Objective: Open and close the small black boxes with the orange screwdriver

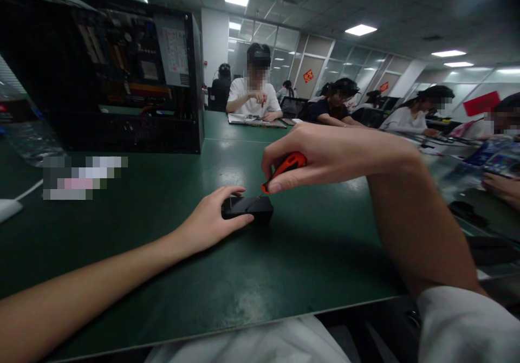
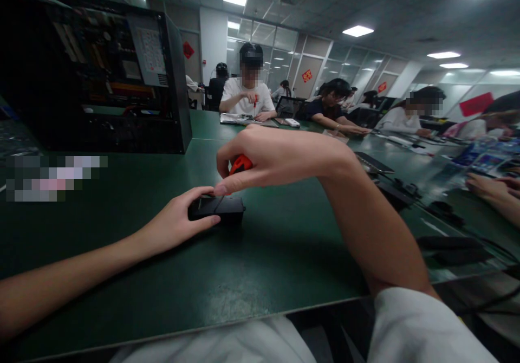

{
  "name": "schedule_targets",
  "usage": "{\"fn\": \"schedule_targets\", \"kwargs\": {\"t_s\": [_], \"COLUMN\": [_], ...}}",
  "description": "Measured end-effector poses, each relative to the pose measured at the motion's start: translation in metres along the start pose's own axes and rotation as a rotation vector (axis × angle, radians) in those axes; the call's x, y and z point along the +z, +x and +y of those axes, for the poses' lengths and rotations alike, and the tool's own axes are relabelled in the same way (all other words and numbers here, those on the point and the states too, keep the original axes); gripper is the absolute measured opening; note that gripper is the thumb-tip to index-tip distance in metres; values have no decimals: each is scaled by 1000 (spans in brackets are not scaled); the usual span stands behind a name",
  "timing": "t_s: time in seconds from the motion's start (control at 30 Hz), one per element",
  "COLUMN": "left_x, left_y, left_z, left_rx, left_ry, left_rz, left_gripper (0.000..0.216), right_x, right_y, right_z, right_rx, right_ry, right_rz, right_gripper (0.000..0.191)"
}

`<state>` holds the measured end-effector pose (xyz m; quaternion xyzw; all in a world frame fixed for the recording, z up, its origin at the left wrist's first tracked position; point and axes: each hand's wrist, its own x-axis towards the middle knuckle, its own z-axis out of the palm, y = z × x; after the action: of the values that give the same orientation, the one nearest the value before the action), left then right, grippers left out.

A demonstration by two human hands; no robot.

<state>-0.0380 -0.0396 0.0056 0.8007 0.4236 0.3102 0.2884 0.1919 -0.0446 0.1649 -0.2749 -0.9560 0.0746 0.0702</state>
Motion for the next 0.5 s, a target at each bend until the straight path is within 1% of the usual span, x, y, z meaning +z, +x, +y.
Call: {"fn": "schedule_targets", "kwargs": {"t_s": [0.07,0.13,0.3,0.5], "left_x": [-1,-2,-4,-4], "left_y": [5,6,4,3], "left_z": [0,1,3,4], "left_rx": [22,20,22,22], "left_ry": [-3,-19,-32,-30], "left_rz": [-14,-24,-28,-38], "left_gripper": [47,42,40,40], "right_x": [-1,-4,-12,-7], "right_y": [-1,-5,-11,-6], "right_z": [-1,2,16,24], "right_rx": [7,14,75,82], "right_ry": [-30,-51,-96,-117], "right_rz": [25,46,57,42], "right_gripper": [30,27,26,23]}}
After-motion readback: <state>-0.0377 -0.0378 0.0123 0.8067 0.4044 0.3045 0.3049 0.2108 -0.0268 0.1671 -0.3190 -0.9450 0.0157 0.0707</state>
